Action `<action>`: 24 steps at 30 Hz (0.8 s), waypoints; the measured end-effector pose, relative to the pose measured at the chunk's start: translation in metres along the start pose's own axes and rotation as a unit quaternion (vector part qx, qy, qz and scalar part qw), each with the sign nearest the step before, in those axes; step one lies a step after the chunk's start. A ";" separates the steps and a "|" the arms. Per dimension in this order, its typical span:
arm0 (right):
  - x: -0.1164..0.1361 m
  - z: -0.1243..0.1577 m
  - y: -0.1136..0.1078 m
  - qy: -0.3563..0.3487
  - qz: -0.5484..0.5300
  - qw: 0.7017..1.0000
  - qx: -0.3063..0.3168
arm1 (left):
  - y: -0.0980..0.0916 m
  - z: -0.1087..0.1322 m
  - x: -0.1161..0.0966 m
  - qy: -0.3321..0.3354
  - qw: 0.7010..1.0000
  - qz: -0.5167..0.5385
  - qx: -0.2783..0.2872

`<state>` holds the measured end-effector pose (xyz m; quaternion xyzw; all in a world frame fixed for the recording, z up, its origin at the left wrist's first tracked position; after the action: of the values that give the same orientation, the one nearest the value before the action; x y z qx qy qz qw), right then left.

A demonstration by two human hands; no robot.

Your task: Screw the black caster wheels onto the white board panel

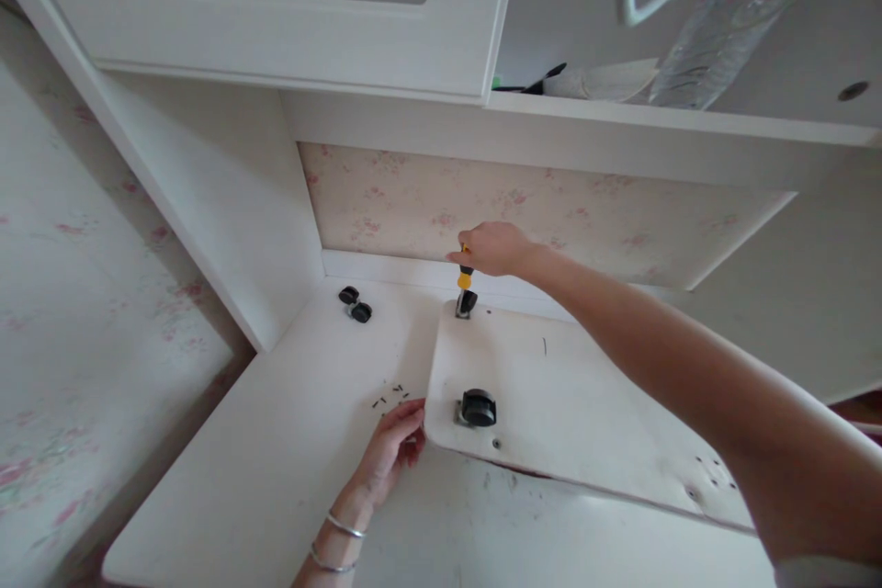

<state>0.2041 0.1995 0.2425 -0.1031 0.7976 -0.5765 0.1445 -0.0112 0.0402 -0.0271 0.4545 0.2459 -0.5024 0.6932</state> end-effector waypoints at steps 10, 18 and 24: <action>0.002 -0.004 0.003 -0.017 -0.026 0.999 0.016 | -0.002 0.000 0.001 0.005 1.000 0.000 0.006; -0.003 0.005 0.007 -0.032 -0.040 0.998 -0.022 | -0.005 -0.003 0.004 0.002 1.000 0.000 0.005; -0.005 0.002 0.008 -0.049 -0.046 0.997 -0.025 | -0.005 -0.005 0.006 0.011 1.000 -0.001 0.008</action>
<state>0.2092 0.2016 0.2346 -0.1715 0.7980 -0.5569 0.1538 -0.0132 0.0410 -0.0363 0.4653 0.2504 -0.5000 0.6862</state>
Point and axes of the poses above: each hand's wrist, its own z-axis away from the middle knuckle, its own y-axis out of the palm, x = y × z, the point moved 1 cm from there along -z, towards the middle knuckle, and after that the axes turned 15 degrees about -x, right-handed, at the moved point
